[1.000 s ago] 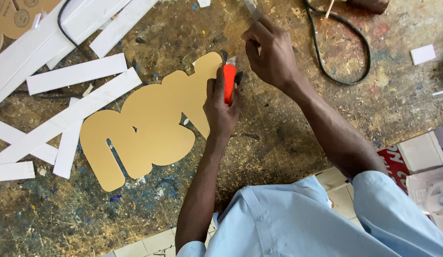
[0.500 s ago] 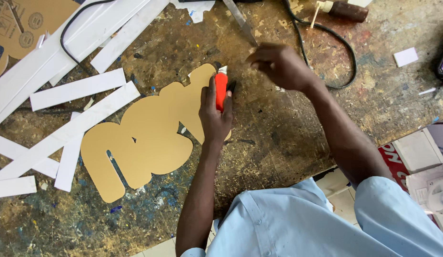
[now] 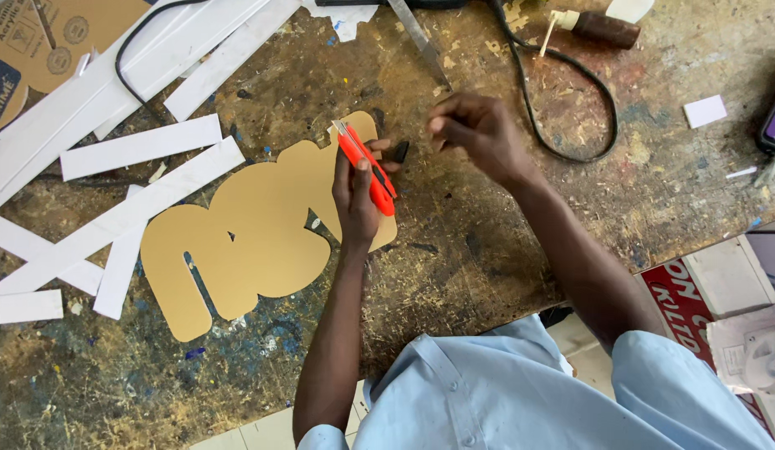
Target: The person applies glue to a white plastic letter-shaped object and presses it into place. They then handle a cardboard letter-shaped template, using a utility knife to trim its edges. The person works at a cluttered workbench with various tools and materials visible.
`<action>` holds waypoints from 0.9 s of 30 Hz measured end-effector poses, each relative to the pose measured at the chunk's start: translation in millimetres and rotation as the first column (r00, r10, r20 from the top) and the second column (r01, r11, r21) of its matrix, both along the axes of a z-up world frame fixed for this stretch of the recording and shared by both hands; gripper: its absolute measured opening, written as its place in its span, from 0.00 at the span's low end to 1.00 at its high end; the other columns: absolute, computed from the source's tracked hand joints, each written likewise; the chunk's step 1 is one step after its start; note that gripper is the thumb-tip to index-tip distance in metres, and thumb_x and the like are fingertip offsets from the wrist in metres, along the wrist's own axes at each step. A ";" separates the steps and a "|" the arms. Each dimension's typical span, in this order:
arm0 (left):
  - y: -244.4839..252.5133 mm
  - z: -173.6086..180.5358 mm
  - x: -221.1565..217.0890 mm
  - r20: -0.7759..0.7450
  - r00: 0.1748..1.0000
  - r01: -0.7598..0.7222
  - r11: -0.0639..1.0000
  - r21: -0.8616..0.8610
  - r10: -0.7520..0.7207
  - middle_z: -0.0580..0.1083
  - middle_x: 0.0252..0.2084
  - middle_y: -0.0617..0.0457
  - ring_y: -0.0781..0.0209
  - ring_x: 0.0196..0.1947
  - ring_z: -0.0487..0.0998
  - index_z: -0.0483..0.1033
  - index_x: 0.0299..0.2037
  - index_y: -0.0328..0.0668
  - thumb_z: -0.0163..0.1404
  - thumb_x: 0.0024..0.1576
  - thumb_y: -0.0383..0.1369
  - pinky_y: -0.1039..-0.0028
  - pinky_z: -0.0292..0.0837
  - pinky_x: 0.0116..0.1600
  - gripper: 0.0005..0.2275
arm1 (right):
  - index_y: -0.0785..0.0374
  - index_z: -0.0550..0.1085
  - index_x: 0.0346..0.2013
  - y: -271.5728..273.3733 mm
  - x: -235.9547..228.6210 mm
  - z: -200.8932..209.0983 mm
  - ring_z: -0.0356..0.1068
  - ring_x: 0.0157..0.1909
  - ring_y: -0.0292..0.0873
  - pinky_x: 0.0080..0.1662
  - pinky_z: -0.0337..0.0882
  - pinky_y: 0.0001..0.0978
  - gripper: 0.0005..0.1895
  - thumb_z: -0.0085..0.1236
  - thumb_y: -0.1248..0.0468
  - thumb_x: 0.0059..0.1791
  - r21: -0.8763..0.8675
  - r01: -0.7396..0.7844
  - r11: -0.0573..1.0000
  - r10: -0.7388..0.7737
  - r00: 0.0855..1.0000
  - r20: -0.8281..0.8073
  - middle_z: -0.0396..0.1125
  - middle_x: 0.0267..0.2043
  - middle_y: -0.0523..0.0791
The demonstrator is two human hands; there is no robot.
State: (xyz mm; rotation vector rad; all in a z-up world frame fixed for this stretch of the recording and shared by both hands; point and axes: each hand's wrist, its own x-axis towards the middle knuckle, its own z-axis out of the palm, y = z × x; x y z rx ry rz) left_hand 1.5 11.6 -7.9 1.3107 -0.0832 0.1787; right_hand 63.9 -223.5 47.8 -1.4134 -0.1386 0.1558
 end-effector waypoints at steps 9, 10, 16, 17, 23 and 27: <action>27.2 6.5 4.4 -0.114 0.993 -0.061 0.943 -0.326 0.025 0.77 0.70 0.38 0.49 0.52 0.88 0.61 0.80 0.50 0.42 0.76 0.55 0.70 0.83 0.43 0.28 | 0.66 0.84 0.50 51.0 5.3 -19.3 0.70 0.55 0.56 0.47 0.79 0.55 0.12 0.72 0.62 0.55 -0.802 0.188 0.567 0.489 0.707 0.512 0.70 0.51 0.49; 28.6 5.5 5.4 -0.122 0.992 -0.077 0.942 -0.326 0.039 0.77 0.70 0.38 0.49 0.52 0.88 0.61 0.80 0.50 0.42 0.76 0.55 0.70 0.83 0.43 0.28 | 0.66 0.84 0.50 48.4 6.4 -22.6 0.70 0.55 0.56 0.47 0.79 0.55 0.12 0.72 0.62 0.55 -0.803 0.174 0.570 0.499 0.703 0.506 0.70 0.51 0.49; 32.2 -8.0 13.3 -0.146 0.988 -0.102 0.891 -0.442 0.040 0.84 0.48 0.42 0.51 0.37 0.89 0.68 0.71 0.51 0.44 0.76 0.55 0.72 0.80 0.35 0.23 | 0.65 0.80 0.51 43.4 -3.4 -28.0 0.76 0.44 0.61 0.43 0.77 0.58 0.12 0.73 0.71 0.54 -0.626 -0.061 0.777 0.390 0.828 0.403 0.74 0.47 0.53; 34.2 -12.6 15.7 -0.142 0.989 -0.107 0.869 -0.484 0.043 0.83 0.45 0.44 0.53 0.38 0.88 0.68 0.71 0.49 0.45 0.76 0.54 0.71 0.81 0.39 0.23 | 0.68 0.75 0.56 46.4 -5.5 -38.7 0.79 0.44 0.57 0.45 0.83 0.52 0.13 0.67 0.70 0.58 -0.397 -0.204 0.895 0.329 0.902 0.278 0.73 0.47 0.54; 34.9 -8.0 12.8 -0.148 0.988 -0.131 0.798 -0.588 0.053 0.76 0.41 0.49 0.58 0.45 0.80 0.67 0.76 0.44 0.46 0.76 0.51 0.68 0.81 0.54 0.25 | 0.71 0.67 0.75 83.9 -32.3 -24.9 0.82 0.50 0.56 0.52 0.89 0.54 0.26 0.57 0.74 0.61 0.047 -0.389 0.920 0.387 0.921 0.046 0.71 0.54 0.59; 40.0 -21.6 12.5 -0.145 0.989 -0.083 0.756 -0.649 -0.016 0.75 0.42 0.53 0.60 0.48 0.78 0.66 0.78 0.45 0.45 0.77 0.51 0.66 0.83 0.59 0.25 | 0.74 0.74 0.65 81.5 -31.9 -39.3 0.80 0.53 0.55 0.52 0.88 0.53 0.21 0.67 0.74 0.57 -0.004 -0.352 0.936 0.350 0.930 0.114 0.72 0.55 0.58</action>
